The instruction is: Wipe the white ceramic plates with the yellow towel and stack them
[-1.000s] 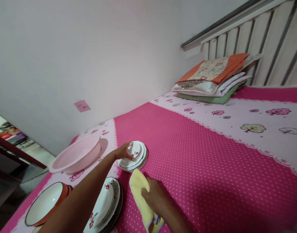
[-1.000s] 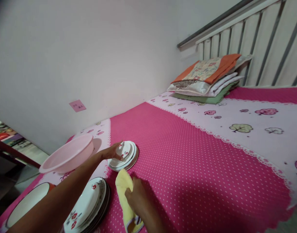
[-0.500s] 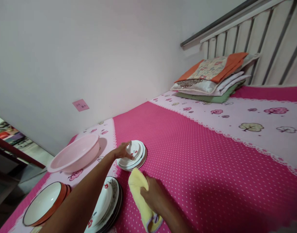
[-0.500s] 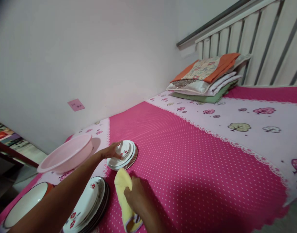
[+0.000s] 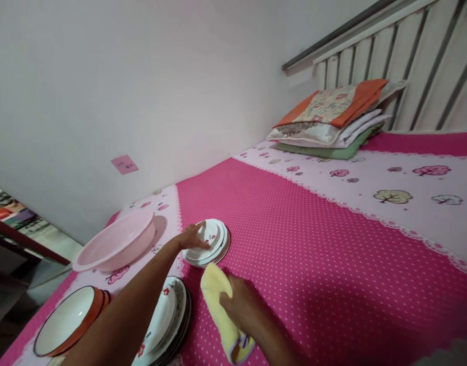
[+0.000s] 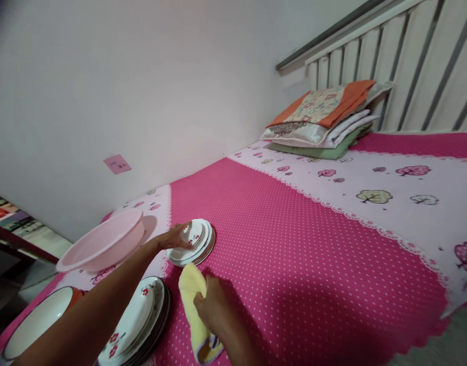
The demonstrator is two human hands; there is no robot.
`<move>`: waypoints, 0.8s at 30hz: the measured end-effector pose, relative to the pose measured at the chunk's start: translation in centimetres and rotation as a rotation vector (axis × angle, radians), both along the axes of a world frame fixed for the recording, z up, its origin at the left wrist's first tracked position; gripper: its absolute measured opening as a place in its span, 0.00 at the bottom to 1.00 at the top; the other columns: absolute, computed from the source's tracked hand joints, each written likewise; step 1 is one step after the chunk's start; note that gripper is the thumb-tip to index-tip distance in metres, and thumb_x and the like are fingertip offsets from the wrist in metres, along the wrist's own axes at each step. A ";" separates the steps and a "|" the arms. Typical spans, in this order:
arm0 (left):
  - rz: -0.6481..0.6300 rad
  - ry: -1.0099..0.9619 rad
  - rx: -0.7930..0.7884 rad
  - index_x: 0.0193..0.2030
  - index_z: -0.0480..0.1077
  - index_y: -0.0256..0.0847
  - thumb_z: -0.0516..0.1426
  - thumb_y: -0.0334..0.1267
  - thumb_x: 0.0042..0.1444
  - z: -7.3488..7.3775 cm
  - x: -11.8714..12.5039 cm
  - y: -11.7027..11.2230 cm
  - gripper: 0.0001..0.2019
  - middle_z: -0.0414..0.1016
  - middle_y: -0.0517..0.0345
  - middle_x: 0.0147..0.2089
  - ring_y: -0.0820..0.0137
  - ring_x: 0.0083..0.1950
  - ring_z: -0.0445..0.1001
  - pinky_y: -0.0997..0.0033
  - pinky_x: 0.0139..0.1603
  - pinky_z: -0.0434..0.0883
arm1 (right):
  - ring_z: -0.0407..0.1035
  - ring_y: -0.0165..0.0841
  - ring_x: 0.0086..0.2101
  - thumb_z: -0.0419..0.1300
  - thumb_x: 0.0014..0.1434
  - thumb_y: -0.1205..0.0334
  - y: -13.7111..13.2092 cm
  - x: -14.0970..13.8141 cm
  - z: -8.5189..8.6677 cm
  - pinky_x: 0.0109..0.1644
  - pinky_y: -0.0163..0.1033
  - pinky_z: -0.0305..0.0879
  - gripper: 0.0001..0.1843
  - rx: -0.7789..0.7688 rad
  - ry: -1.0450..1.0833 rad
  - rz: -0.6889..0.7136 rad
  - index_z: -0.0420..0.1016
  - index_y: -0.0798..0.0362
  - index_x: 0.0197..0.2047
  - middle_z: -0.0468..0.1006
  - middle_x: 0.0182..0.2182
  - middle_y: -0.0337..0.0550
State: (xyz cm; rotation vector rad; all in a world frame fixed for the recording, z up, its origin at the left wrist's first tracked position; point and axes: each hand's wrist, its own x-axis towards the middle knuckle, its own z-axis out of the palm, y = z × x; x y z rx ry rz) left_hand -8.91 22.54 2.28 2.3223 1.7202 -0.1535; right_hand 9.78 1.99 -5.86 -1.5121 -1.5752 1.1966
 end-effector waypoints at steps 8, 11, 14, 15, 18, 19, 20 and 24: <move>-0.007 0.016 -0.013 0.72 0.55 0.42 0.69 0.62 0.34 -0.2 -0.4 -0.1 0.59 0.60 0.34 0.70 0.41 0.72 0.59 0.52 0.67 0.61 | 0.80 0.38 0.41 0.59 0.59 0.59 0.0 0.0 0.2 0.40 0.35 0.67 0.18 0.001 -0.003 0.002 0.77 0.52 0.53 0.85 0.45 0.51; -0.015 0.012 -0.010 0.72 0.55 0.42 0.69 0.62 0.34 -0.3 -0.6 0.0 0.58 0.60 0.34 0.70 0.41 0.72 0.59 0.51 0.67 0.62 | 0.80 0.39 0.41 0.59 0.59 0.60 0.0 0.1 0.4 0.40 0.36 0.68 0.19 -0.005 -0.003 -0.004 0.77 0.52 0.53 0.85 0.46 0.51; -0.025 0.014 -0.008 0.72 0.55 0.43 0.69 0.62 0.35 -0.3 -0.6 0.2 0.58 0.62 0.35 0.70 0.41 0.71 0.61 0.50 0.66 0.63 | 0.80 0.39 0.41 0.59 0.59 0.60 -0.1 0.2 0.5 0.40 0.36 0.68 0.19 -0.008 -0.011 -0.012 0.78 0.52 0.52 0.85 0.45 0.51; -0.029 0.017 -0.009 0.72 0.54 0.44 0.69 0.62 0.35 -0.3 -0.6 0.2 0.58 0.62 0.35 0.69 0.41 0.70 0.62 0.49 0.66 0.63 | 0.80 0.39 0.41 0.59 0.59 0.60 -0.1 0.2 0.5 0.40 0.36 0.68 0.19 -0.004 -0.012 -0.016 0.78 0.52 0.52 0.85 0.45 0.51; -0.040 0.030 -0.011 0.74 0.52 0.42 0.69 0.60 0.35 -0.4 -0.6 0.3 0.60 0.61 0.34 0.69 0.39 0.70 0.62 0.48 0.66 0.63 | 0.80 0.39 0.41 0.59 0.58 0.61 -0.2 0.2 0.6 0.40 0.36 0.68 0.19 0.002 0.002 -0.024 0.77 0.52 0.53 0.85 0.45 0.52; -0.043 0.034 -0.010 0.74 0.52 0.42 0.69 0.60 0.35 -0.5 -0.6 0.4 0.60 0.61 0.33 0.69 0.39 0.69 0.62 0.47 0.65 0.63 | 0.80 0.39 0.41 0.59 0.57 0.61 -0.2 0.2 0.6 0.40 0.36 0.68 0.19 -0.001 0.010 -0.022 0.77 0.52 0.53 0.85 0.45 0.51; -0.047 0.038 -0.008 0.74 0.51 0.42 0.69 0.60 0.36 -0.5 -0.6 0.4 0.60 0.62 0.33 0.68 0.38 0.69 0.62 0.47 0.65 0.64 | 0.81 0.39 0.40 0.60 0.57 0.62 -0.2 0.2 0.7 0.39 0.36 0.68 0.19 -0.005 0.016 -0.020 0.77 0.52 0.52 0.85 0.45 0.51; -0.074 0.044 0.016 0.75 0.49 0.42 0.69 0.57 0.37 -0.9 -0.9 0.7 0.60 0.64 0.34 0.67 0.38 0.67 0.64 0.46 0.64 0.65 | 0.80 0.38 0.39 0.60 0.57 0.63 -0.2 0.2 0.7 0.37 0.34 0.67 0.19 -0.016 0.043 -0.010 0.78 0.52 0.52 0.85 0.45 0.51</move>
